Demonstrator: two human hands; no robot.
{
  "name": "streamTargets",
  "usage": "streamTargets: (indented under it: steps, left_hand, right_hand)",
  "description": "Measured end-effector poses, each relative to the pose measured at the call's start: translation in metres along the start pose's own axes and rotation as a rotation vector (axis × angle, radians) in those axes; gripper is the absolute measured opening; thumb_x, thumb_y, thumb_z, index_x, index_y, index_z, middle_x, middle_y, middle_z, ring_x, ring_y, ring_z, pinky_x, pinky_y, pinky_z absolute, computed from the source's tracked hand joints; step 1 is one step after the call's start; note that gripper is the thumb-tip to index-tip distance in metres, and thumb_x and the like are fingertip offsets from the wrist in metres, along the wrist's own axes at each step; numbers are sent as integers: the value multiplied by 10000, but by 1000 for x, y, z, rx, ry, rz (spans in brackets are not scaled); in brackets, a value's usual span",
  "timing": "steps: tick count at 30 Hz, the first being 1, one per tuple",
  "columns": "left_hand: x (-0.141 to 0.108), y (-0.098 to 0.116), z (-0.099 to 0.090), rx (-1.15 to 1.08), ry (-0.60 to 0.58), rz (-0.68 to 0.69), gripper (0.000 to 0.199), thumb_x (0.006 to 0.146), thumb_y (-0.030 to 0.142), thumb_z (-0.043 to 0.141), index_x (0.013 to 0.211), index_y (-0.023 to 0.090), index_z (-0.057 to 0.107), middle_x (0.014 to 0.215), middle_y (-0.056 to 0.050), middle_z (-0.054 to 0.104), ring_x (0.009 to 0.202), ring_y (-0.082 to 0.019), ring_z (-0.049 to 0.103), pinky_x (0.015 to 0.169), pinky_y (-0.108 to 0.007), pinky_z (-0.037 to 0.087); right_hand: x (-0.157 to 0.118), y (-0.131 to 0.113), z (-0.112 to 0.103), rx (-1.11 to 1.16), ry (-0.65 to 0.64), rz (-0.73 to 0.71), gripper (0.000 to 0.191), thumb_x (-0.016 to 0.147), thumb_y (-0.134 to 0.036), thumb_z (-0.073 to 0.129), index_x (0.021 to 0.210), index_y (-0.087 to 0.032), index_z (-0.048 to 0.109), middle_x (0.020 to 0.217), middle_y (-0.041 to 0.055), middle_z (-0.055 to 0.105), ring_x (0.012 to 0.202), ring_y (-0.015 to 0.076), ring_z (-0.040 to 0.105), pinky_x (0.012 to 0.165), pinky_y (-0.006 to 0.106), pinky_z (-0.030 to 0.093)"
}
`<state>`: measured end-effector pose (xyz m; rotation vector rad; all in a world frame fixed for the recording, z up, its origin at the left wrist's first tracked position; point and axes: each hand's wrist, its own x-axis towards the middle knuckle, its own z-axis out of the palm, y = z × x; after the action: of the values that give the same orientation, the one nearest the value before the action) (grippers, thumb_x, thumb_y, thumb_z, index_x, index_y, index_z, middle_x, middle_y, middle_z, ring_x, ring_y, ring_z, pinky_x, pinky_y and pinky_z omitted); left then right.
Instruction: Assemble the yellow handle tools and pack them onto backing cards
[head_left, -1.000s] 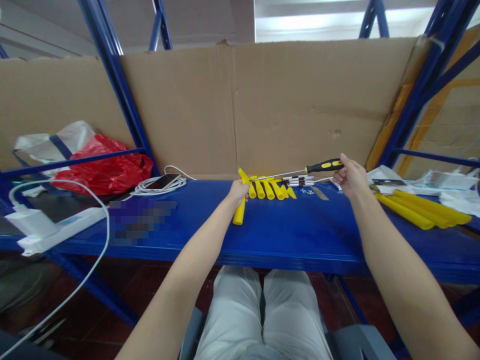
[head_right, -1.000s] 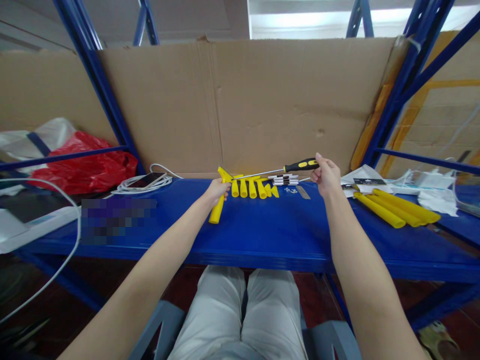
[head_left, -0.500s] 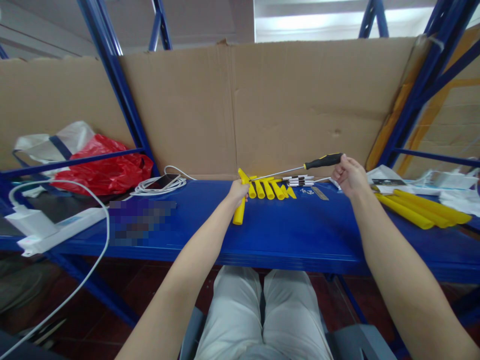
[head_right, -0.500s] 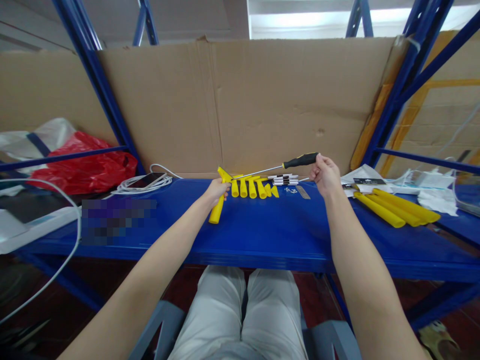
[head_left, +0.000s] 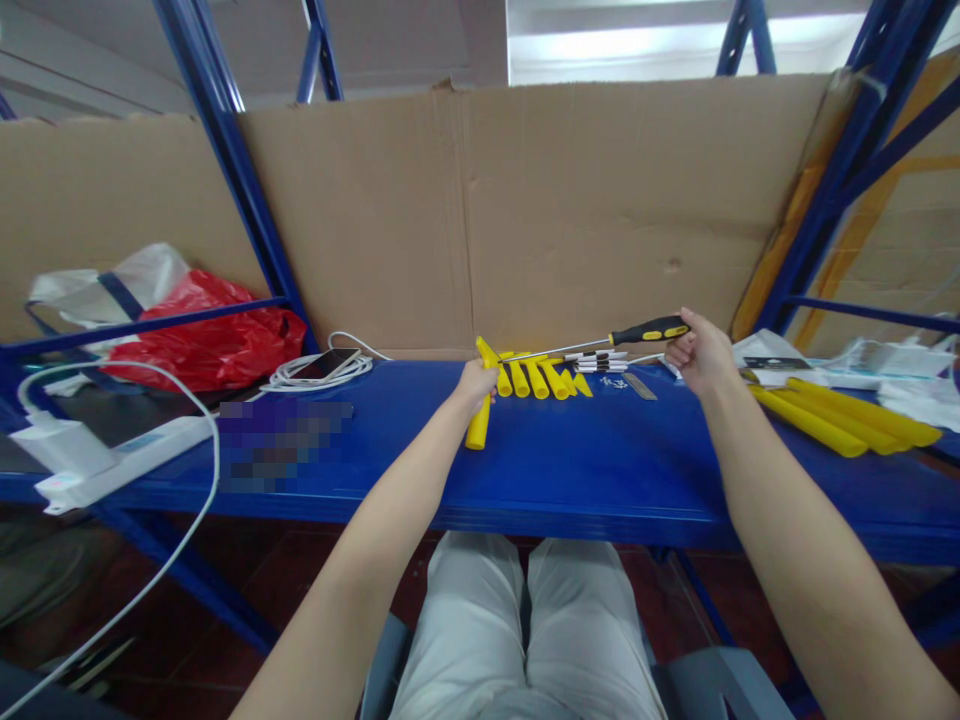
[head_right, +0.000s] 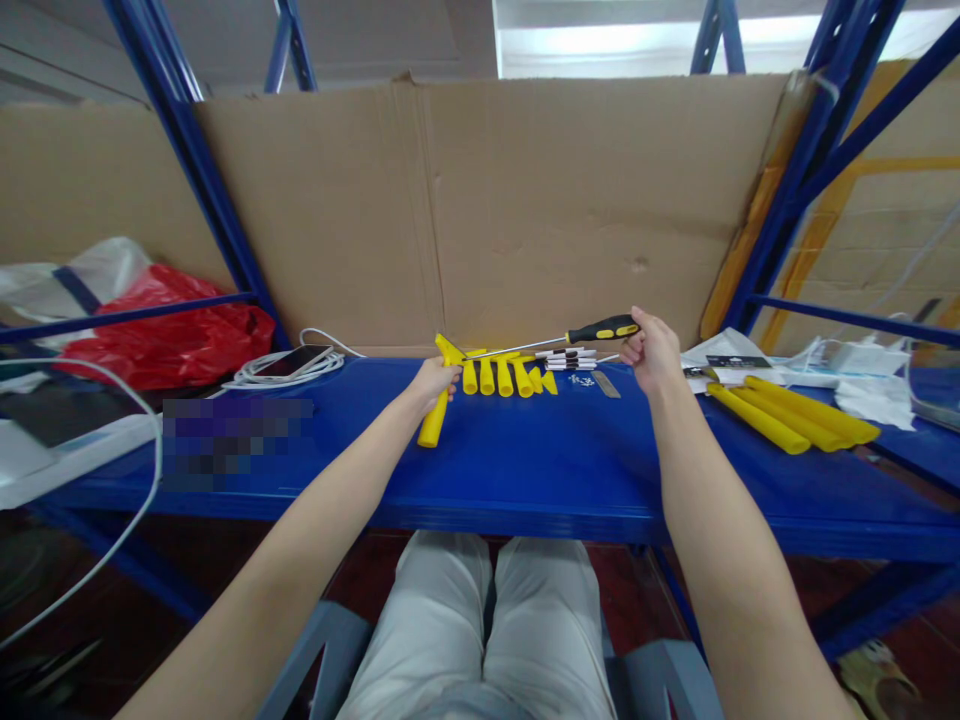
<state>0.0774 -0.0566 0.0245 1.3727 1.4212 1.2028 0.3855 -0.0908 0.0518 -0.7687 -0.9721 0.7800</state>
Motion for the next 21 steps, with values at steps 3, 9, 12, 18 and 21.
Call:
streamTargets:
  steps: [3, 9, 12, 18, 21]
  left_hand:
    - [1, -1, 0, 1, -6, -2, 127, 778, 56, 516, 845, 119, 605, 418, 82, 403, 332, -61, 381, 391, -170, 321]
    - [2, 0, -1, 5, -5, -6, 134, 782, 50, 511, 852, 119, 602, 430, 85, 397, 336, -56, 380, 399, -168, 324]
    - [1, 0, -1, -4, -12, -13, 113, 790, 49, 517, 829, 127, 589, 440, 90, 393, 333, -50, 369, 397, -169, 315]
    - [2, -1, -1, 0, -6, -6, 95, 788, 56, 531, 780, 135, 583, 435, 88, 391, 341, -54, 376, 406, -173, 327]
    - [2, -1, 0, 6, -1, -9, 84, 784, 68, 542, 798, 131, 595, 438, 82, 405, 346, -57, 382, 405, -173, 332]
  right_hand:
    - [-3, -2, 3, -11, 39, -30, 353, 671, -490, 757, 705, -215, 539, 344, -110, 283, 279, 56, 276, 274, 189, 228]
    - [-5, -5, 7, -16, 78, -18, 343, 711, -499, 731, 718, -198, 567, 377, -74, 394, 326, 81, 412, 323, 188, 341]
    - [-5, -6, 7, 8, 52, 29, 319, 753, -452, 700, 674, -197, 524, 430, -37, 488, 359, 88, 458, 348, 192, 375]
    - [-10, -10, 12, 27, -6, 18, 219, 790, -331, 647, 674, -189, 526, 518, -6, 569, 393, 88, 481, 354, 194, 375]
    - [-11, -10, 12, 24, -1, -10, 242, 766, -346, 683, 676, -204, 509, 467, -44, 504, 364, 81, 436, 335, 190, 345]
